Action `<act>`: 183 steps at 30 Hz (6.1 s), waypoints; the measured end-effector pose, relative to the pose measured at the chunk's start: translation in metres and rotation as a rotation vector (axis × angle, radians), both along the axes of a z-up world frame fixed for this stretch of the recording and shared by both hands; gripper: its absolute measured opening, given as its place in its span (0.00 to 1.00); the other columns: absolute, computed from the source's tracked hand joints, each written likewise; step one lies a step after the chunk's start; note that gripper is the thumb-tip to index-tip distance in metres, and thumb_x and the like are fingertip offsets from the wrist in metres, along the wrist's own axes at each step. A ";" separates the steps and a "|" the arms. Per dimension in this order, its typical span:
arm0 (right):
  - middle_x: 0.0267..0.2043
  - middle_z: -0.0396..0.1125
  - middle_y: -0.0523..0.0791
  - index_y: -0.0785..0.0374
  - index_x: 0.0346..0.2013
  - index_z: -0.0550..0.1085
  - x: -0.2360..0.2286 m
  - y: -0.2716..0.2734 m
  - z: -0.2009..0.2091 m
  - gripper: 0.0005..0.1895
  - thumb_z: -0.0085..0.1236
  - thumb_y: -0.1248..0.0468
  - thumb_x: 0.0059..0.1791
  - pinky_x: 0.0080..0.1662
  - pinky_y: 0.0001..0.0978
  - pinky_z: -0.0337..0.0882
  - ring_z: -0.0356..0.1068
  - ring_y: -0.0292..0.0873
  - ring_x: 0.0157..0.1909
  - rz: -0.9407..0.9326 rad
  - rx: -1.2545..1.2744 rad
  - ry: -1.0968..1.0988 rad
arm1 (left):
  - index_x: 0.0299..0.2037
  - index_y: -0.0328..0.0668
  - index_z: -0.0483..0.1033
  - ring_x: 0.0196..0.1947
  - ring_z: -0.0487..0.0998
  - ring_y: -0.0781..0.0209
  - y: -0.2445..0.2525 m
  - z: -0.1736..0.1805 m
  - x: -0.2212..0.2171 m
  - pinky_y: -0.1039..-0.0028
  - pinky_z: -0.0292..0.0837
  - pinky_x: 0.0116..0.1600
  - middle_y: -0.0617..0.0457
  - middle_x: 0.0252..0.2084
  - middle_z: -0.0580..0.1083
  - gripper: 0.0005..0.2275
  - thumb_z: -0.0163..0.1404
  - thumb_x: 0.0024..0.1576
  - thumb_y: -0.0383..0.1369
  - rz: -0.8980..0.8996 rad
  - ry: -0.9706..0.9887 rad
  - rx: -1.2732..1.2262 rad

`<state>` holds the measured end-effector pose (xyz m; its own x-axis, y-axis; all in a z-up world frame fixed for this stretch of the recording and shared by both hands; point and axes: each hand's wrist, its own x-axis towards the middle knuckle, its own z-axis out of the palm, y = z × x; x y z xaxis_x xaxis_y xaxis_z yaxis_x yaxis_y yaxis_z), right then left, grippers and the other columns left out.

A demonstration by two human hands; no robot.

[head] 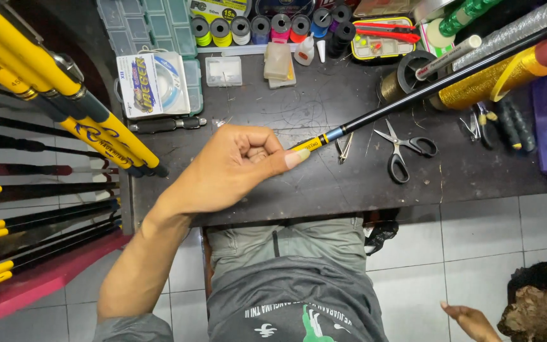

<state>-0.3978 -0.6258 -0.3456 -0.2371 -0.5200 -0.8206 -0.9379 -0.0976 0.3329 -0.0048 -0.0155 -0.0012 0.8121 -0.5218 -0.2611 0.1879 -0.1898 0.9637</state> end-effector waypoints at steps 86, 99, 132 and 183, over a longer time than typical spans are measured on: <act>0.26 0.70 0.40 0.64 0.29 0.78 0.307 0.320 0.307 0.07 0.60 0.66 0.51 0.25 0.20 0.50 0.51 0.28 0.21 0.878 0.400 -1.712 | 0.34 0.38 0.83 0.24 0.64 0.76 0.027 -0.031 -0.073 0.82 0.59 0.29 0.61 0.27 0.77 0.07 0.56 0.60 0.33 0.222 -0.179 -0.069; 0.44 0.76 0.44 0.64 0.46 0.77 0.317 0.344 0.307 0.12 0.56 0.60 0.53 0.52 0.35 0.72 0.75 0.44 0.48 1.360 0.399 -1.622 | 0.31 0.41 0.80 0.22 0.60 0.74 0.006 -0.016 -0.075 0.80 0.56 0.28 0.60 0.25 0.72 0.07 0.55 0.61 0.31 0.126 -0.310 -0.101; 0.10 0.53 0.42 0.74 0.32 0.76 0.288 0.336 0.241 0.07 0.54 0.70 0.52 0.20 0.19 0.57 0.52 0.29 0.14 0.205 0.606 -1.828 | 0.53 0.32 0.77 0.47 0.74 0.40 0.054 -0.116 -0.060 0.57 0.70 0.51 0.41 0.43 0.74 0.24 0.69 0.49 0.35 0.258 -0.861 0.482; 0.19 0.62 0.47 0.71 0.28 0.73 0.298 0.389 0.370 0.14 0.57 0.60 0.47 0.33 0.29 0.54 0.46 0.36 0.22 0.616 0.155 -2.280 | 0.50 0.30 0.75 0.34 0.78 0.59 -0.001 -0.011 -0.093 0.75 0.76 0.39 0.45 0.38 0.78 0.12 0.58 0.58 0.25 0.433 -0.866 -0.104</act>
<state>-0.0996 -0.2367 0.0243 0.8479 -0.0829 0.5237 0.4768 -0.3128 -0.8215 -0.0978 -0.0167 -0.0120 0.8283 -0.1198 0.5473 -0.5603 -0.1774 0.8091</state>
